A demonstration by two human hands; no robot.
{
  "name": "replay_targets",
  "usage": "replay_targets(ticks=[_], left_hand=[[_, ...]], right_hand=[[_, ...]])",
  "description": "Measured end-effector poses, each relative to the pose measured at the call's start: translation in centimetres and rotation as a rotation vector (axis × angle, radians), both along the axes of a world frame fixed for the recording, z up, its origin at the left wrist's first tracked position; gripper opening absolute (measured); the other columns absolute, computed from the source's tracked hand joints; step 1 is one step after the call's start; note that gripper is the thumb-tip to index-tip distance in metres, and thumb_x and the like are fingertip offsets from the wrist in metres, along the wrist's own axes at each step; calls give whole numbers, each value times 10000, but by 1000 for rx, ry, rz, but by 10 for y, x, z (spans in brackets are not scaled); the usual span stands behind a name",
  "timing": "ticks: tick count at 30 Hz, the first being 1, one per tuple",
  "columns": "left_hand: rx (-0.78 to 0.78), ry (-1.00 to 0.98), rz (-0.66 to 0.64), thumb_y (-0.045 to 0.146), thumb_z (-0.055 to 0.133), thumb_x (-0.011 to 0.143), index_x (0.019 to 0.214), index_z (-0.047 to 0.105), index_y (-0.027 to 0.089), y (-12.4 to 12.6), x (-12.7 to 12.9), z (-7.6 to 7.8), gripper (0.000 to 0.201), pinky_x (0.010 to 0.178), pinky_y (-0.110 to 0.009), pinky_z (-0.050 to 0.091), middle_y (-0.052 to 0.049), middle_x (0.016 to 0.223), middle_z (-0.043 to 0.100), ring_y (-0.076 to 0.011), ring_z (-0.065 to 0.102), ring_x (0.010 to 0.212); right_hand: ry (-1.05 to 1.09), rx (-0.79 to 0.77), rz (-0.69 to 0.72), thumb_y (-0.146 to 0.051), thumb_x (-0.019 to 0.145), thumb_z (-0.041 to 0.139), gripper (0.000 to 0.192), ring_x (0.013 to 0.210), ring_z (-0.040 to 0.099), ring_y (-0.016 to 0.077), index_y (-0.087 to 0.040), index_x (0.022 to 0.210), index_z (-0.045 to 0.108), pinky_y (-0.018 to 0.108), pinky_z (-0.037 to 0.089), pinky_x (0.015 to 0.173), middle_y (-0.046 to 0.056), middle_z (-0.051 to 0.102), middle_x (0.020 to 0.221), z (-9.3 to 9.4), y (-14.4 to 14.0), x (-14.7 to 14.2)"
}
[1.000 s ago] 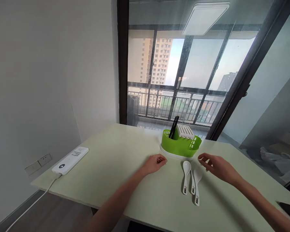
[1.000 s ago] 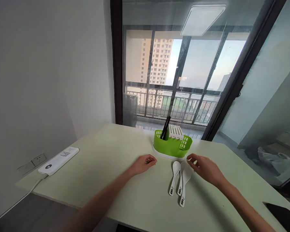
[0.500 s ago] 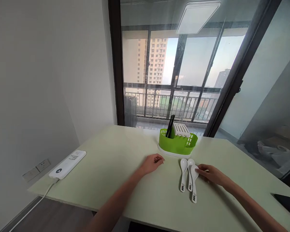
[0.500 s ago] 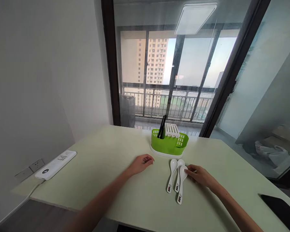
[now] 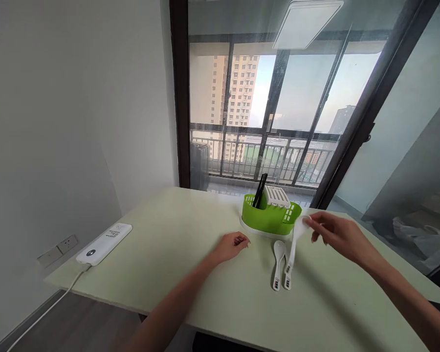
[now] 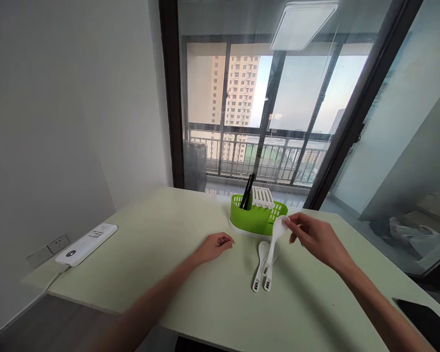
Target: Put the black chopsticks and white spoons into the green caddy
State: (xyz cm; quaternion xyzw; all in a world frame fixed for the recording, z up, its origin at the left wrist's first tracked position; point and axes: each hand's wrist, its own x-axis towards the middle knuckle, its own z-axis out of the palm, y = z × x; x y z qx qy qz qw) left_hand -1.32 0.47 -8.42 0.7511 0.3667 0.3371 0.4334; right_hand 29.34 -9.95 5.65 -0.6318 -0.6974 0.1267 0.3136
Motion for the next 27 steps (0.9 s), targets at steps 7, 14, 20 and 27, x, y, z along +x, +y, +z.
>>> replay_targets(ticks=[7,14,20,27], left_hand=[[-2,0,-7,416,612,887,948,713,180,0,-1,-1,264,795,-283,520,-51,908,751,-169,676,832],[9,-4,-20,422,613,887,935,714,187,1,-1,-7,260,821,-302,530,-62,914,756,-186,689,856],[18,-20,-30,390,610,892,931,704,183,1,0,-11,230,803,-295,539,-64,900,757,-184,697,848],[32,-5,-32,389,604,898,938,703,187,3,0,-13,229,796,-292,541,-57,900,761,-180,698,838]], right_hand=[[-272,602,-137,-602,985,419,474,627,675,204,-211,1051,680,283,396,577,44,743,742,56,43,-54],[-556,787,-145,-370,1028,446,293,690,672,195,-213,1073,689,286,290,581,37,775,908,24,101,-71],[-683,789,26,-280,1016,486,240,878,648,234,-184,962,699,347,356,786,85,757,908,-12,116,-77],[-694,821,64,-193,954,554,128,1209,519,303,-208,979,679,469,337,1011,110,648,1308,-35,109,-72]])
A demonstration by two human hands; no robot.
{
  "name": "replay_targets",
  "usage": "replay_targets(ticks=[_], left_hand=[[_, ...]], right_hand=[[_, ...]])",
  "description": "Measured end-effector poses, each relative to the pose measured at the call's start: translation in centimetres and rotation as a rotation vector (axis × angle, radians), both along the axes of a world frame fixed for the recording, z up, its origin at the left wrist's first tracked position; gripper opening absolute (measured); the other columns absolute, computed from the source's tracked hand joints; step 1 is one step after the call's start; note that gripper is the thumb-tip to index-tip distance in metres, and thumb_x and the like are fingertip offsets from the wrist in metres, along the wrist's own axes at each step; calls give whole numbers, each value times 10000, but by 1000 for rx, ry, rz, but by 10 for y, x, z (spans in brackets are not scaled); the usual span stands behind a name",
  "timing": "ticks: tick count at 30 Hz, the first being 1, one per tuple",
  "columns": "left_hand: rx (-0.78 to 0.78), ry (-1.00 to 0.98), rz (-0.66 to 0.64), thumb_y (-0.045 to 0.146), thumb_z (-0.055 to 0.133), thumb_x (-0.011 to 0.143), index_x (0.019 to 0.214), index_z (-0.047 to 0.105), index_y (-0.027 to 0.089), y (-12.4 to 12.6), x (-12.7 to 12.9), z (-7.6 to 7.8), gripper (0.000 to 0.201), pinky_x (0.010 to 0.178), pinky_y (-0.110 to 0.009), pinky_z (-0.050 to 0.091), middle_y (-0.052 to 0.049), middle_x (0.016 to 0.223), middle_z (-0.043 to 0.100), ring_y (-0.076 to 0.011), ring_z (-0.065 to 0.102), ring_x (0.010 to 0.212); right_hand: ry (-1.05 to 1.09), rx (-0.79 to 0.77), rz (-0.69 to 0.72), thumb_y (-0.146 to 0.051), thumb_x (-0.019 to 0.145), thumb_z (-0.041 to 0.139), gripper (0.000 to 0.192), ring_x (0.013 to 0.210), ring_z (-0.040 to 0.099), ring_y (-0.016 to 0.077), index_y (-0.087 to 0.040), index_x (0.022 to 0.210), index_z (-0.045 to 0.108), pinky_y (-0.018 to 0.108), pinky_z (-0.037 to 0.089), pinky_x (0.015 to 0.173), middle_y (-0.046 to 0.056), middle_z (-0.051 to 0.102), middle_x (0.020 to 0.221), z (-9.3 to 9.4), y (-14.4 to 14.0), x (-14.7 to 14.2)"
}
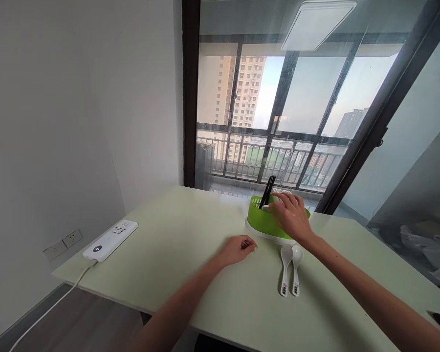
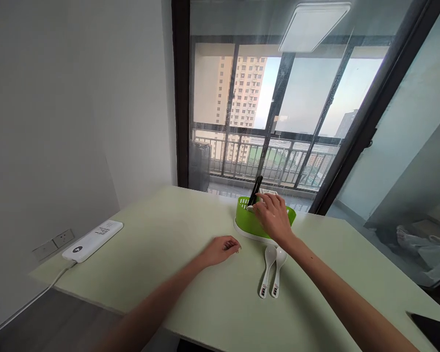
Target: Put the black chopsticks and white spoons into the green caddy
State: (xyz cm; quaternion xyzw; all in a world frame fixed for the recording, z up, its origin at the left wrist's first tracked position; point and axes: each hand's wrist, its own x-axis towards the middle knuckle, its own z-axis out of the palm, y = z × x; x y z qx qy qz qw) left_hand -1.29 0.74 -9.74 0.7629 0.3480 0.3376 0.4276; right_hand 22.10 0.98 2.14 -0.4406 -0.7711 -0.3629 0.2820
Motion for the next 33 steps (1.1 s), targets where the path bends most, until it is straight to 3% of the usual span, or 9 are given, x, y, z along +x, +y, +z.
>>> replay_targets(ticks=[7,12,18,22,25,28,33], left_hand=[[3,-1,-2,389,607,898,921,702,187,0,-1,2,225,787,-288,541,-54,886,759,-175,692,824],[-10,3,-14,404,609,901,930,707,188,-2,-1,4,239,799,-295,540,-60,900,760,-182,694,841],[-12,10,-12,394,609,900,935,712,189,-2,0,6,232,825,-300,538,-56,916,763,-182,694,859],[14,22,-7,397,600,902,935,709,185,-1,-1,6,241,817,-294,536,-56,905,760,-177,690,846],[17,26,-3,401,601,902,932,706,186,-1,-1,6,242,810,-286,535,-51,899,758,-172,687,844],[19,30,4,410,601,900,939,706,182,0,-1,9,253,808,-286,533,-52,909,757,-172,685,844],[33,79,12,429,589,902,956,716,187,1,-1,12,278,804,-280,529,-48,927,759,-170,682,847]], right_hand=[[49,-14,0,-191,945,538,117,1298,447,319,-219,1030,614,507,377,1047,132,545,1384,-6,-9,3],[158,-82,58,-223,957,523,220,1257,495,314,-228,1169,577,509,419,1030,136,543,1357,-23,-40,12],[483,-169,40,-341,957,520,269,1192,545,299,-215,1189,571,500,474,994,143,547,1265,-83,-70,40],[848,-270,-20,-456,939,509,319,1035,603,266,-201,1108,595,444,547,843,135,567,1189,-130,-70,64],[1084,-375,-84,-525,893,543,387,934,645,250,-189,1076,598,408,558,770,136,604,1149,-151,-66,79],[1208,-523,-114,-571,854,568,431,914,679,261,-193,1056,610,415,555,799,124,674,1084,-157,-64,87],[1164,-634,-89,-577,840,573,452,915,701,267,-207,1089,642,426,542,854,101,731,1022,-151,-65,83]])
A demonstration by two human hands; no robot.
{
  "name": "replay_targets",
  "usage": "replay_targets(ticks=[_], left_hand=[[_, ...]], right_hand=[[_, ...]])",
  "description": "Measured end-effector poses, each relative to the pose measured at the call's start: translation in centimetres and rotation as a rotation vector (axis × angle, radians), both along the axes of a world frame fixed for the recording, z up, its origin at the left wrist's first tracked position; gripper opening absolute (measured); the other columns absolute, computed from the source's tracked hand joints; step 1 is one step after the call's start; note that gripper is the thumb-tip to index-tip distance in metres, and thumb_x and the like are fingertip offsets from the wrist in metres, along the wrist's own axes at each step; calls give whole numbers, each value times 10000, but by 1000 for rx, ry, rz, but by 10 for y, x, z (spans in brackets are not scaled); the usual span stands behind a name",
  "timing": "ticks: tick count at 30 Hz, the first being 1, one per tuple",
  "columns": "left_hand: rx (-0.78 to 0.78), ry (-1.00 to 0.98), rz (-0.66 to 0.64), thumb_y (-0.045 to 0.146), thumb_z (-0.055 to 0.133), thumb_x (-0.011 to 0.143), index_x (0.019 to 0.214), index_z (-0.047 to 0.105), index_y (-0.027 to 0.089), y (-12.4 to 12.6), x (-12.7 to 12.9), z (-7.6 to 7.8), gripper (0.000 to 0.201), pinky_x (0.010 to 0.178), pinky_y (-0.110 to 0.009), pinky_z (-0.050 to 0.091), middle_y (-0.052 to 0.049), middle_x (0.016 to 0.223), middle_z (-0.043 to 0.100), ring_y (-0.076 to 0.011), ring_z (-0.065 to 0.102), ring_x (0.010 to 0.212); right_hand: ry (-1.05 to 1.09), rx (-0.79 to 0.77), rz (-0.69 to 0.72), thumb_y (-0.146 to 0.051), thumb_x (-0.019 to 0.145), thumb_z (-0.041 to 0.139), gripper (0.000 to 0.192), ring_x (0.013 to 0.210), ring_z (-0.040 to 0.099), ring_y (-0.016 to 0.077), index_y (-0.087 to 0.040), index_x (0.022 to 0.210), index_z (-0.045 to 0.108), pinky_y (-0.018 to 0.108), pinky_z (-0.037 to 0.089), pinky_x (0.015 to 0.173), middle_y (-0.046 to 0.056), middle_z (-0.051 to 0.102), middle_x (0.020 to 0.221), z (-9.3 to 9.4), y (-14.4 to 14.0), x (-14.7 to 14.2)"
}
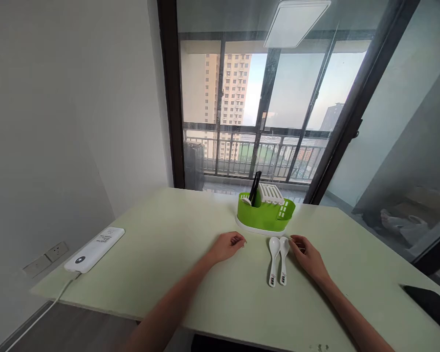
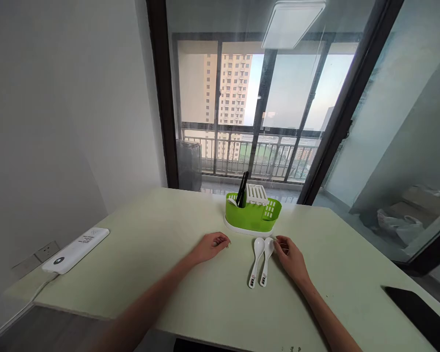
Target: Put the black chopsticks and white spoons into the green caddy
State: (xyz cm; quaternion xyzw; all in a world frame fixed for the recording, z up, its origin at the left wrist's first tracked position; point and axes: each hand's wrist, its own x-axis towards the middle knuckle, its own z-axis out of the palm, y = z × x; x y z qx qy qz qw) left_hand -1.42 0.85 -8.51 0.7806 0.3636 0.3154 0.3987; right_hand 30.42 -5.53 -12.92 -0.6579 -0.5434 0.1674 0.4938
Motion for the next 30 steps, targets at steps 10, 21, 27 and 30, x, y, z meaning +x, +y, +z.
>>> replay_targets(ticks=[10,21,27,30], left_hand=[[-17,9,-7,453,591,901,969,716,184,0,0,4,305,813,-283,526,-56,944,756,-174,685,864],[2,0,-20,442,590,902,969,713,183,1,-1,3,295,780,-273,525,-51,916,748,-166,673,839],[1,20,-19,423,585,903,968,714,189,1,-1,4,275,794,-272,528,-45,926,751,-164,674,847],[2,18,-15,432,585,900,963,715,189,0,-1,5,283,803,-273,527,-46,929,752,-167,677,856]], right_hand=[[-123,-21,49,-537,829,548,421,830,699,250,-218,1085,645,414,536,810,70,747,941,8,-5,-7],[73,-24,15,-578,797,593,467,830,688,242,-188,1020,719,385,532,805,69,759,915,12,-6,-2],[336,16,-32,-627,725,700,564,741,683,217,-162,1042,740,337,578,672,80,756,932,19,-11,-3],[442,33,-71,-629,709,737,651,687,707,218,-146,1145,715,357,605,698,83,752,950,19,-14,-1]])
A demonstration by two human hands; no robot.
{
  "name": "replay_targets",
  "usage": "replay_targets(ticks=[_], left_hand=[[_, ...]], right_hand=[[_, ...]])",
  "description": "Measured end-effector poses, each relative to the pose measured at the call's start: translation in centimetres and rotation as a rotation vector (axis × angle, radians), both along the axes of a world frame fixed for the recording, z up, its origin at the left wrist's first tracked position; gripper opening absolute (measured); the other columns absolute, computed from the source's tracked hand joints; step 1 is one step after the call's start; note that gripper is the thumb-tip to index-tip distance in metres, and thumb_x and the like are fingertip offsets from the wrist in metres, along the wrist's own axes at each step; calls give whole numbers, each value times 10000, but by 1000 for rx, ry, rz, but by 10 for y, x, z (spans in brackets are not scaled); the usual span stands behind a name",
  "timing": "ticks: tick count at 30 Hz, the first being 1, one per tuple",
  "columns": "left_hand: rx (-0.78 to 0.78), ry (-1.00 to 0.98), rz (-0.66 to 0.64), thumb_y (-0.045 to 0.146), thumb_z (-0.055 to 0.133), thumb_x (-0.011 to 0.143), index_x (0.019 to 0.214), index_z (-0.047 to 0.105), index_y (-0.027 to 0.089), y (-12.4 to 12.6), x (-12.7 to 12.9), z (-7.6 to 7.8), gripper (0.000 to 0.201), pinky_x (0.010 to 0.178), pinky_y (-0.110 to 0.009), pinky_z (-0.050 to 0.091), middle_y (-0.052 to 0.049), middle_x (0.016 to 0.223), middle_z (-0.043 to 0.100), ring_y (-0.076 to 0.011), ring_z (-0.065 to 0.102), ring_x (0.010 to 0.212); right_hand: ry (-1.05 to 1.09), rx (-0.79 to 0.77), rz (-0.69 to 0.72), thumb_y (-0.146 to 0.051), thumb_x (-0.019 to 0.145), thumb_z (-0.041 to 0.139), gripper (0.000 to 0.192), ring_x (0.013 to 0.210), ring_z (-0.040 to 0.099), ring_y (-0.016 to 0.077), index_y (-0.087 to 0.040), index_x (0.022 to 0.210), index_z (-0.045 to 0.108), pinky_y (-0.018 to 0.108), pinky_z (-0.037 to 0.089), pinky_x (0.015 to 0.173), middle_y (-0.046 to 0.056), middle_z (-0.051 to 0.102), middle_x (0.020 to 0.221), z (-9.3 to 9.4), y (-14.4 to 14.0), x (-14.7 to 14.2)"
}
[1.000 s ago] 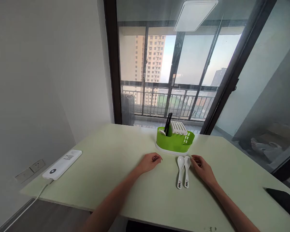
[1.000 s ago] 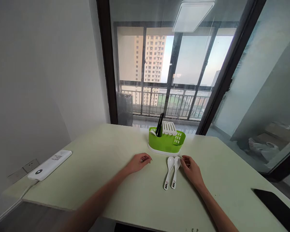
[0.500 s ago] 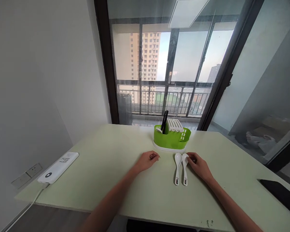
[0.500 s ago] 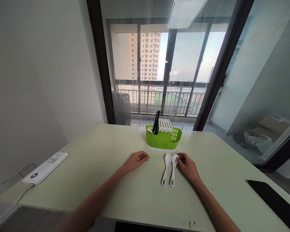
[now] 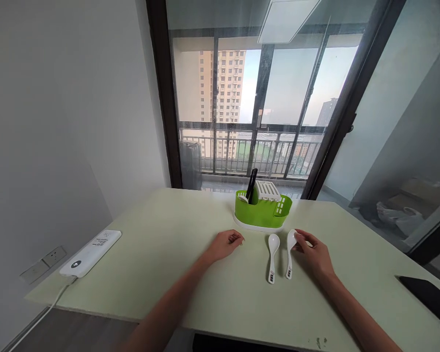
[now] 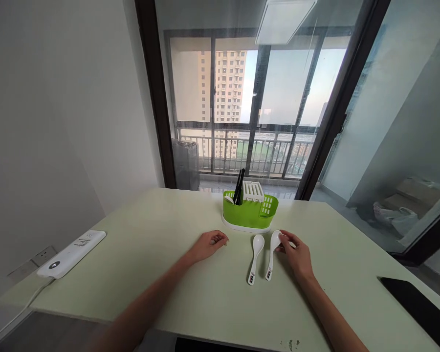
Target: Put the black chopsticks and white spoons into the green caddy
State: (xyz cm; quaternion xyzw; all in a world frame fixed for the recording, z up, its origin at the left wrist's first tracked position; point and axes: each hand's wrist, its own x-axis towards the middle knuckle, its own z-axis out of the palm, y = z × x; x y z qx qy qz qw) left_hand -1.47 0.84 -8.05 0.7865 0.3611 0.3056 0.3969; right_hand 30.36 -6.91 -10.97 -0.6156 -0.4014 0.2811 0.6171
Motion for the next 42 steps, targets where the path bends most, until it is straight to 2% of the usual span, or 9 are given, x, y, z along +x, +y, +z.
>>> replay_targets(ticks=[3,6,11,17,23,27,32,38,42], left_hand=[[-6,-16,11,439,589,898,951,716,185,-2,1,0,289,797,-276,526,-50,918,754,-166,676,836],[-14,-25,15,430,587,901,950,716,181,-4,1,0,285,787,-276,526,-55,924,757,-166,674,829],[-12,2,30,424,584,903,958,719,193,-3,1,-2,273,792,-272,525,-42,925,761,-164,675,840],[-5,6,29,442,593,898,955,719,195,-1,0,-3,283,799,-273,521,-44,930,763,-168,679,847],[-7,-8,17,428,586,905,961,710,185,-1,0,-4,278,797,-271,525,-50,933,756,-167,679,849],[-14,-31,13,424,592,900,948,705,182,-1,-1,-6,271,787,-272,530,-50,919,753,-165,677,830],[-27,-47,16,427,599,893,951,706,177,-1,-1,-6,278,763,-272,525,-56,903,753,-175,682,828],[7,-3,21,437,578,904,947,715,184,-4,-1,-1,291,780,-287,521,-52,912,755,-183,680,831],[14,-32,5,416,583,902,945,709,178,-3,-1,-3,273,770,-286,526,-53,896,750,-180,674,815]], right_hand=[[41,-33,-47,-616,697,769,700,792,752,281,-149,1212,696,391,607,804,94,768,947,6,-4,2],[59,7,-60,-603,717,775,676,929,750,325,-168,1229,696,428,589,903,90,781,919,27,-10,-3],[30,257,-71,-564,739,791,589,892,760,299,-180,1179,711,409,625,840,93,720,1190,93,-17,-30],[-245,579,-133,-512,858,705,386,835,751,220,-206,1092,720,386,646,774,70,711,1115,175,-3,-66],[-564,810,-162,-439,945,608,273,840,715,181,-197,1028,705,367,648,759,65,649,1054,221,42,-88],[-804,759,-44,-413,996,510,287,836,679,192,-200,1029,699,332,617,697,85,636,993,220,83,-105],[-1061,668,35,-288,1024,442,262,828,645,199,-174,1033,678,315,511,705,104,656,1016,199,118,-132],[-1374,333,13,-258,1047,327,352,789,597,187,-175,1109,663,294,276,558,112,637,1119,172,122,-157],[-1458,157,15,-271,1059,265,399,804,598,186,-185,1144,645,297,224,569,117,621,1165,159,117,-163]])
